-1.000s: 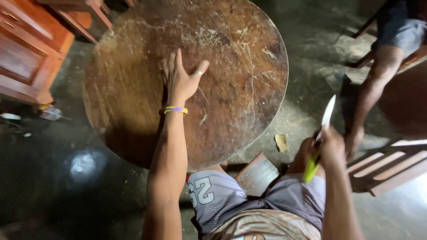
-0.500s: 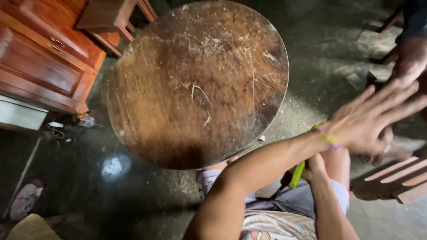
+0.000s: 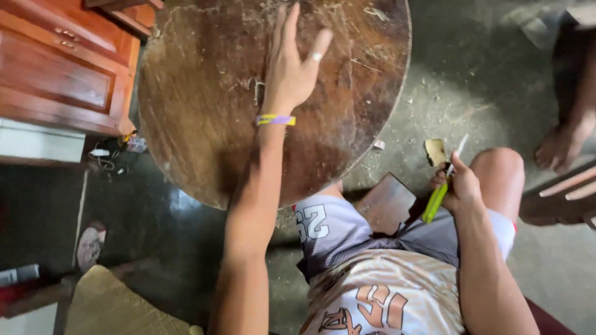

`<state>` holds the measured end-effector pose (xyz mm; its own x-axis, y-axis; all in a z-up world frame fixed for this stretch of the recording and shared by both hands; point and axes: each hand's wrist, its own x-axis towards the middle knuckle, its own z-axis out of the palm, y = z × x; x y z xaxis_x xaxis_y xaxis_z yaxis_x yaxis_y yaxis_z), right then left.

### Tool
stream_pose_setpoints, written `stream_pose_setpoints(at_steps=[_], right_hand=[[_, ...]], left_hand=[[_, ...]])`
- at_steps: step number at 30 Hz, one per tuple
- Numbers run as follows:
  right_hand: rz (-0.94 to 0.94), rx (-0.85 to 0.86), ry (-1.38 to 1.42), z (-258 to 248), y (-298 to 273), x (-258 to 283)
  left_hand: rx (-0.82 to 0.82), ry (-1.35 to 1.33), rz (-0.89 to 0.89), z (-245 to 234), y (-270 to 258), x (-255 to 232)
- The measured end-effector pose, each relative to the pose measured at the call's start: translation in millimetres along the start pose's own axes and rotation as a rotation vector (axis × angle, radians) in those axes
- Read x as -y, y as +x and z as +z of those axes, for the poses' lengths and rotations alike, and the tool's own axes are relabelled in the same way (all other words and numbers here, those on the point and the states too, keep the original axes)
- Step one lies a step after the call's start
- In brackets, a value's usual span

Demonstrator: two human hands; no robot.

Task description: Scraping the surface of a wooden tabletop with a knife to remove old finish or debris.

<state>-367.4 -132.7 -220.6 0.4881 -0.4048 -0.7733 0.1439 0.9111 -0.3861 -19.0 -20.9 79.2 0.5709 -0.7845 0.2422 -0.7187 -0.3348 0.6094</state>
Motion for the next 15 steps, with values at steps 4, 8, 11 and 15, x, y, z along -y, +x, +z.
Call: stream_pose_setpoints(at_steps=[4, 8, 11, 15], right_hand=[[0.023, -0.072, -0.006, 17, -19, -1], [0.03, -0.05, -0.035, 31, -25, -1], [0.032, -0.063, -0.049, 29, -19, -4], [0.025, -0.07, -0.121, 30, -21, -7]], left_hand=[[-0.02, 0.109, -0.174, 7, -19, 50], [0.022, 0.346, -0.156, 25, -24, 81], [-0.018, 0.368, -0.119, 30, -23, 88], [0.015, 0.3, -0.139, 25, -26, 87]])
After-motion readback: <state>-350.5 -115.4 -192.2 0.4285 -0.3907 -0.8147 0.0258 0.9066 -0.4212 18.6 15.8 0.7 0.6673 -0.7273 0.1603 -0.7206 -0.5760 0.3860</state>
